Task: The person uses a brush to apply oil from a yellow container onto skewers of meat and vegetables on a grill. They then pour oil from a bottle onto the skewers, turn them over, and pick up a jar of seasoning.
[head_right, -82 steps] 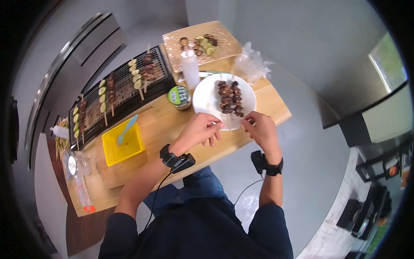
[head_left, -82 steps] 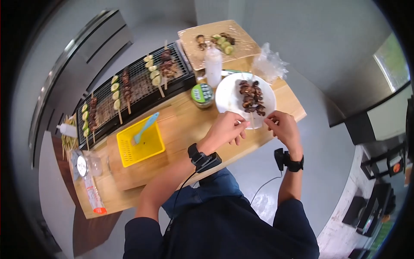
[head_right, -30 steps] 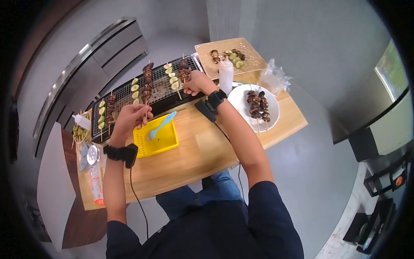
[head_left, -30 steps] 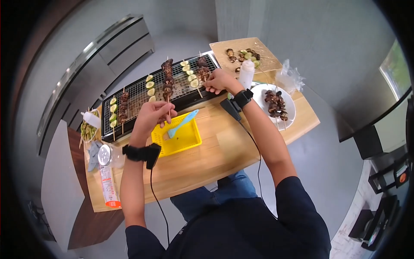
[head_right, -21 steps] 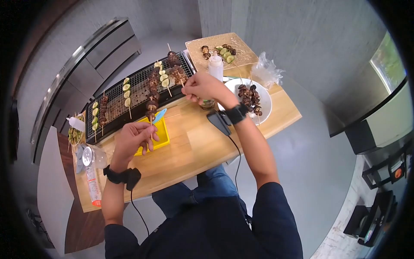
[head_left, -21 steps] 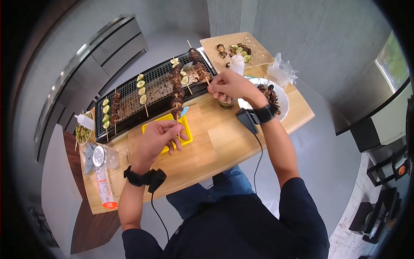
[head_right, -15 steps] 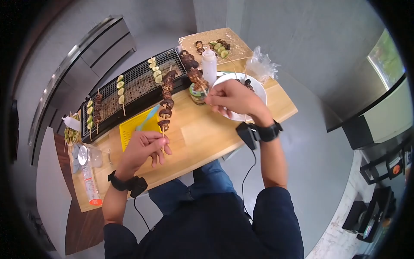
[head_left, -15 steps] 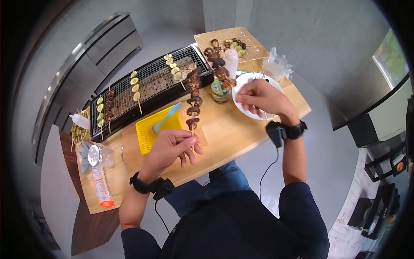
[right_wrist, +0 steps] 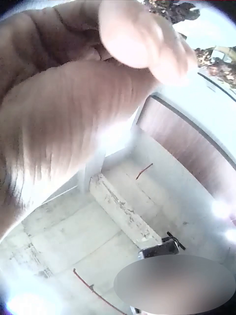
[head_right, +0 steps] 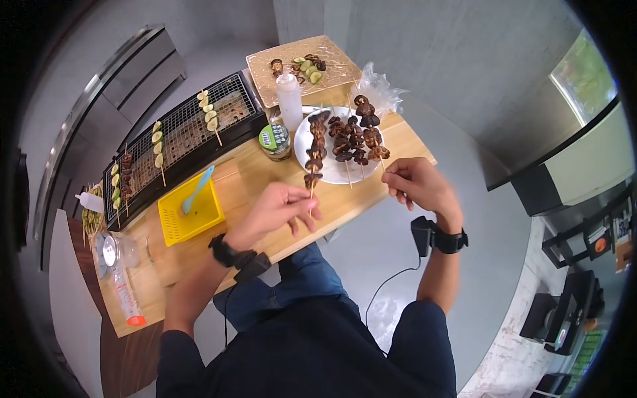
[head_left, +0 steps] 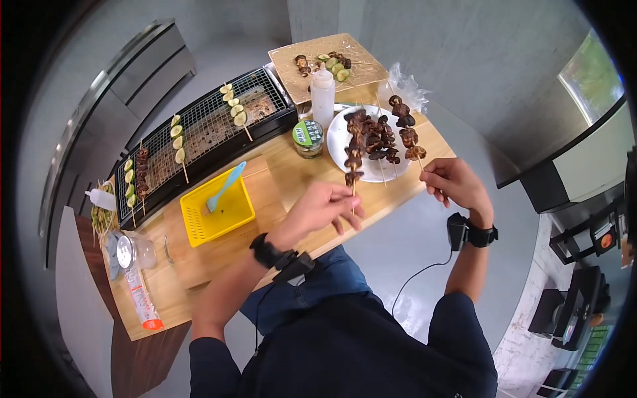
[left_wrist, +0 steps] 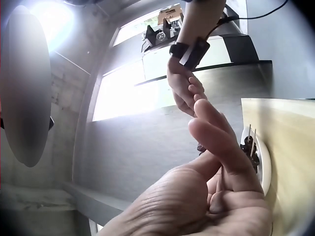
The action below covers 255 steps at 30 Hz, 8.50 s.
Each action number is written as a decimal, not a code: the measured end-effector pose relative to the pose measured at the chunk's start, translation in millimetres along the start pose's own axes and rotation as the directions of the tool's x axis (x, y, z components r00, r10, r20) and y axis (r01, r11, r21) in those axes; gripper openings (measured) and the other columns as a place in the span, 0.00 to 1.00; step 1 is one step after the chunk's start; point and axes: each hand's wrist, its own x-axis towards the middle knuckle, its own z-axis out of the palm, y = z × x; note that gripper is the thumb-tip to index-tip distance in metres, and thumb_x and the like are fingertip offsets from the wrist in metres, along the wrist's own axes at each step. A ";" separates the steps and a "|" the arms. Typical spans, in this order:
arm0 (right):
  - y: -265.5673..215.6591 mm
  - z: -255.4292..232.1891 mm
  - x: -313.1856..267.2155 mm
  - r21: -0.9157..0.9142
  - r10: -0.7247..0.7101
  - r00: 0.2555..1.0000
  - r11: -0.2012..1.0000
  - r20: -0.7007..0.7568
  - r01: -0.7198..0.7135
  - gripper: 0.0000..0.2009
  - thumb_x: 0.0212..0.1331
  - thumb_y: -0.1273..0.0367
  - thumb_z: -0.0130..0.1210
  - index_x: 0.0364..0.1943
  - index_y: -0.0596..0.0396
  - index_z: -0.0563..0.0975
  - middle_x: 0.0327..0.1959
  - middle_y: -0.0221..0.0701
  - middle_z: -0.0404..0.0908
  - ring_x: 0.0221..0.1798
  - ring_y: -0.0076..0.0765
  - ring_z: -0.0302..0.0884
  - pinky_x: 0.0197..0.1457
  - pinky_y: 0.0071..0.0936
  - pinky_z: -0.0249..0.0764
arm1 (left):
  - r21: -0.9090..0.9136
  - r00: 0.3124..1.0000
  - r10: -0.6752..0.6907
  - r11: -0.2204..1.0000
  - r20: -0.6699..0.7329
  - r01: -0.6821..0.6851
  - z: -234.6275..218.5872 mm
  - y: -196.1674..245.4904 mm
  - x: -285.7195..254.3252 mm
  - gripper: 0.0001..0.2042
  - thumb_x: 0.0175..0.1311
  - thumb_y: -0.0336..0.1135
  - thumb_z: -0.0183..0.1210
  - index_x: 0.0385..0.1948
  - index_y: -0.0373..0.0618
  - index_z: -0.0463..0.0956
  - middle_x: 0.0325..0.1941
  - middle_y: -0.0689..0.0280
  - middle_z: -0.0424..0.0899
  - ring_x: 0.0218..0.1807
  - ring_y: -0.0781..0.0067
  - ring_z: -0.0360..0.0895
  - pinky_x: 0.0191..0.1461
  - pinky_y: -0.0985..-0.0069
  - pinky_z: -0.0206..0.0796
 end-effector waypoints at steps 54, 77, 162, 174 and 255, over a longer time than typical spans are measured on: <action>7.8 50.9 47.0 -0.313 -0.008 0.982 0.948 -0.186 -0.052 0.11 0.61 0.66 0.56 0.28 0.62 0.81 0.15 0.31 0.80 0.13 0.25 0.75 0.16 0.23 0.69 | 0.456 0.983 0.129 0.888 -0.130 -0.056 -20.3 8.8 9.8 0.15 0.68 0.36 0.54 0.30 0.31 0.80 0.23 0.60 0.84 0.20 0.74 0.82 0.20 0.78 0.70; -37.3 -13.5 345.6 -0.785 -0.091 0.991 0.619 -0.093 -0.017 0.12 0.42 0.60 0.66 0.17 0.55 0.82 0.16 0.31 0.81 0.18 0.30 0.77 0.23 0.30 0.72 | 0.072 0.592 0.183 0.976 -0.785 -0.207 -249.3 -35.0 -230.9 0.13 0.69 0.41 0.58 0.33 0.39 0.80 0.23 0.72 0.80 0.17 0.90 0.71 0.17 0.90 0.56; -80.4 256.7 213.4 0.078 -0.415 0.908 0.905 -0.052 0.418 0.14 0.63 0.64 0.59 0.27 0.63 0.76 0.17 0.29 0.78 0.14 0.18 0.72 0.15 0.18 0.66 | -0.207 0.471 0.020 0.881 -0.882 -0.425 -259.1 -77.1 -235.8 0.26 0.72 0.55 0.48 0.28 0.38 0.79 0.19 0.68 0.76 0.12 0.84 0.62 0.13 0.86 0.44; -72.5 269.8 224.1 0.342 -0.379 0.925 0.872 0.020 0.350 0.13 0.63 0.65 0.60 0.25 0.59 0.75 0.17 0.24 0.76 0.13 0.14 0.67 0.13 0.14 0.60 | 0.440 0.608 0.242 0.876 -0.756 0.198 -244.8 -0.7 -176.6 0.21 0.66 0.47 0.59 0.23 0.34 0.80 0.19 0.67 0.80 0.17 0.83 0.73 0.21 0.83 0.64; -67.0 259.7 222.3 0.362 -0.397 0.918 0.858 0.017 0.364 0.14 0.70 0.63 0.51 0.31 0.60 0.76 0.18 0.24 0.72 0.15 0.17 0.68 0.15 0.17 0.62 | 0.455 0.624 0.288 0.882 -0.726 0.122 -252.0 -18.0 -164.5 0.17 0.61 0.36 0.62 0.16 0.32 0.78 0.15 0.62 0.80 0.13 0.80 0.73 0.19 0.82 0.63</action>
